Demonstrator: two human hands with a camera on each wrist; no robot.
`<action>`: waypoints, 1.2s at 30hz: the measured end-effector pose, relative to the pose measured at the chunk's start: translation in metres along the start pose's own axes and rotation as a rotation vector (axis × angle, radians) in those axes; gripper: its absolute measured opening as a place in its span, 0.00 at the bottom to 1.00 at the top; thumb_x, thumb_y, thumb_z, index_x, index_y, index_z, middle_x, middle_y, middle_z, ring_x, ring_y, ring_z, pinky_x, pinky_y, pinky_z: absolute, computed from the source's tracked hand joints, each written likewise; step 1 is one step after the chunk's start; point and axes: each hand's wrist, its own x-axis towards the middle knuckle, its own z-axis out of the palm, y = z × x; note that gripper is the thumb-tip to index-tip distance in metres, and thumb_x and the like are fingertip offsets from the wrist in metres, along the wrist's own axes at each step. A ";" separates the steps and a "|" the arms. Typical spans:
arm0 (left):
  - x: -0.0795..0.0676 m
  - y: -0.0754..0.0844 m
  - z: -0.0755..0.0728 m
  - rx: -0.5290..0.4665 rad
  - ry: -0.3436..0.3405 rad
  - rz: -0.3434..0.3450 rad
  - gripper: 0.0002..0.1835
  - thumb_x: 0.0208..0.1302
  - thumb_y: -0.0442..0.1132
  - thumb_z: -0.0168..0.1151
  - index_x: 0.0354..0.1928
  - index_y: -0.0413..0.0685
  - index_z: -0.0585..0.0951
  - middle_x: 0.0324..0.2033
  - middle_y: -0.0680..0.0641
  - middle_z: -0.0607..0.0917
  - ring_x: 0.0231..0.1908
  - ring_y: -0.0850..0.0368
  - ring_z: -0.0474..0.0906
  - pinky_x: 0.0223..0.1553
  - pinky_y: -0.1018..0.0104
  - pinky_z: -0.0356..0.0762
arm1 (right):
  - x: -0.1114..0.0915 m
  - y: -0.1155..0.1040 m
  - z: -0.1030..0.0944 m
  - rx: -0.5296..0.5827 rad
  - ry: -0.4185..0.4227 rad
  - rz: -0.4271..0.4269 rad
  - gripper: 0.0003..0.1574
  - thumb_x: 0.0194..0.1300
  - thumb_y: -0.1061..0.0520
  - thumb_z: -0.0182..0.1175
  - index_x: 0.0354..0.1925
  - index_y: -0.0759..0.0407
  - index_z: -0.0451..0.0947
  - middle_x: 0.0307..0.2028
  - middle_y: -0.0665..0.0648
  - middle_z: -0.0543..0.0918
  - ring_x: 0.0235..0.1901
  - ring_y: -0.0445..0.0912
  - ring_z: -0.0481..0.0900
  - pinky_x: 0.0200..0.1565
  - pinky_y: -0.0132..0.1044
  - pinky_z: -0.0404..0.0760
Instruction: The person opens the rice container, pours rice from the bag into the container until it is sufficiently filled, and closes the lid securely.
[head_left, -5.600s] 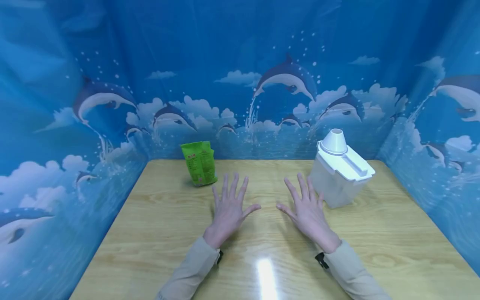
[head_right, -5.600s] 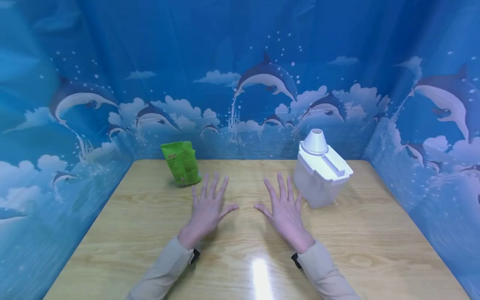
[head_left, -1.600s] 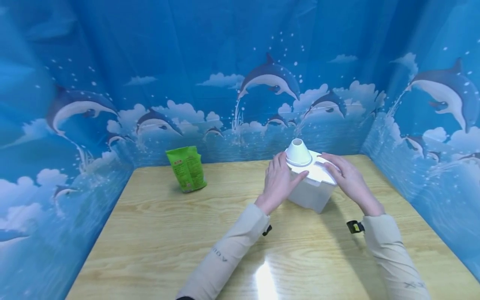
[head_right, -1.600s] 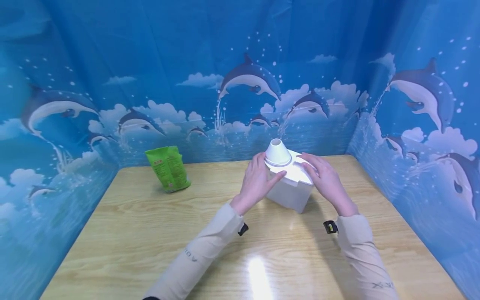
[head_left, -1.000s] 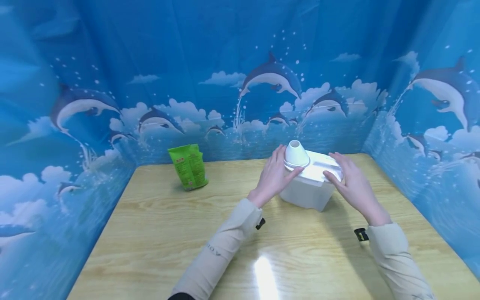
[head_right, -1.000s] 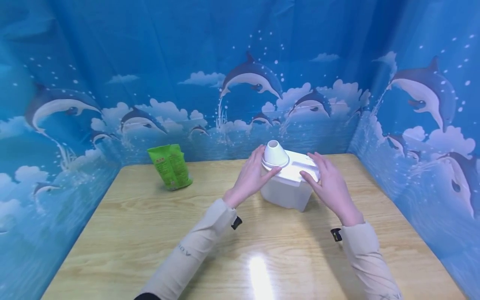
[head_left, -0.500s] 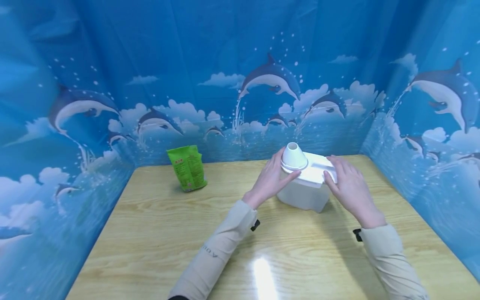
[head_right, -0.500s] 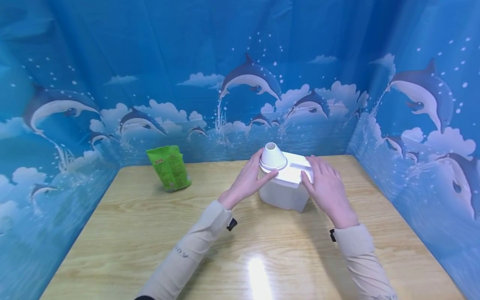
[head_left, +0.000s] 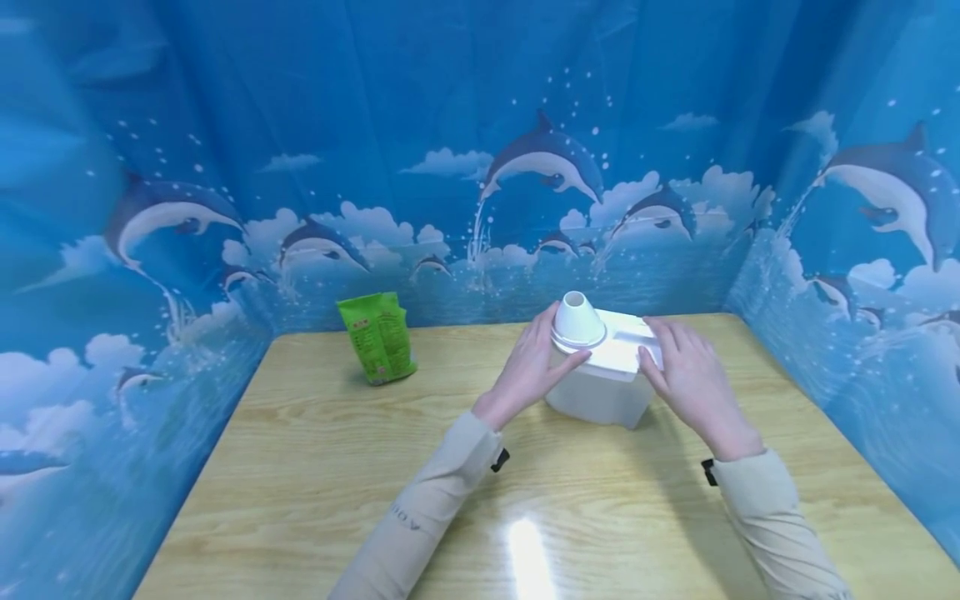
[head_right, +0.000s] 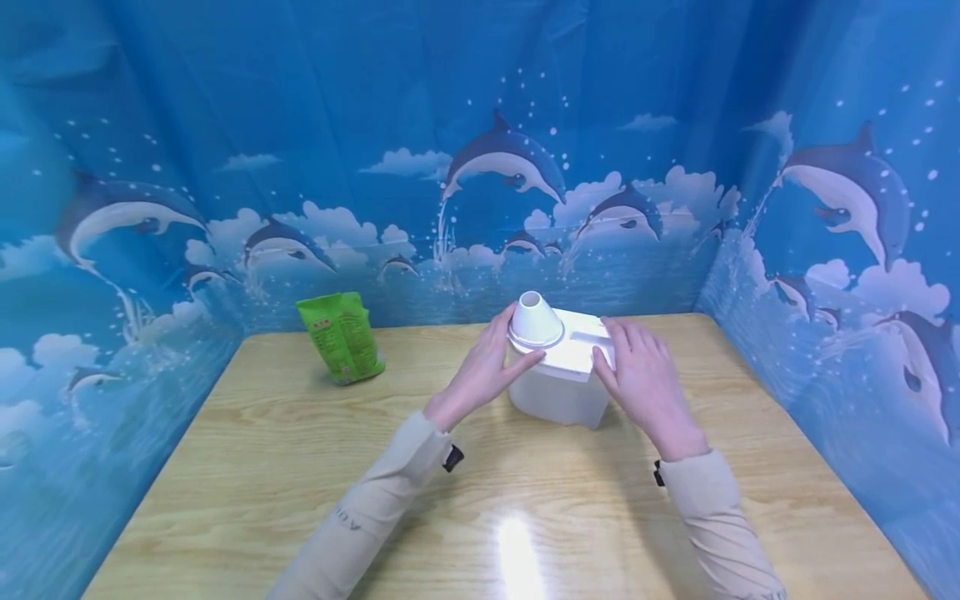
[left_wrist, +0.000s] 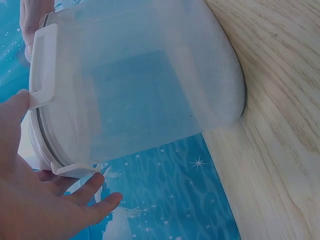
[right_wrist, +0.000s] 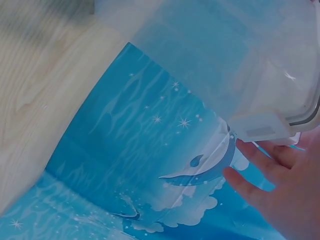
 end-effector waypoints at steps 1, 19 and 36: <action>-0.001 0.000 -0.001 0.004 0.001 -0.003 0.50 0.70 0.65 0.57 0.81 0.48 0.48 0.78 0.45 0.58 0.75 0.49 0.58 0.75 0.53 0.57 | 0.000 -0.001 0.000 0.000 0.000 -0.001 0.32 0.76 0.51 0.52 0.69 0.68 0.66 0.58 0.73 0.75 0.60 0.70 0.70 0.59 0.70 0.68; -0.018 -0.003 -0.008 0.010 0.040 -0.049 0.50 0.69 0.66 0.57 0.81 0.48 0.49 0.77 0.45 0.59 0.75 0.48 0.58 0.75 0.52 0.59 | 0.003 -0.010 0.009 0.059 0.016 -0.046 0.31 0.75 0.53 0.51 0.69 0.69 0.65 0.59 0.73 0.74 0.60 0.69 0.70 0.61 0.68 0.69; -0.037 -0.005 -0.012 0.033 0.117 -0.077 0.50 0.67 0.65 0.61 0.80 0.49 0.51 0.75 0.45 0.62 0.73 0.49 0.62 0.72 0.52 0.64 | 0.004 -0.021 0.013 0.092 0.020 -0.087 0.30 0.75 0.54 0.52 0.69 0.67 0.66 0.59 0.72 0.75 0.60 0.67 0.71 0.62 0.65 0.69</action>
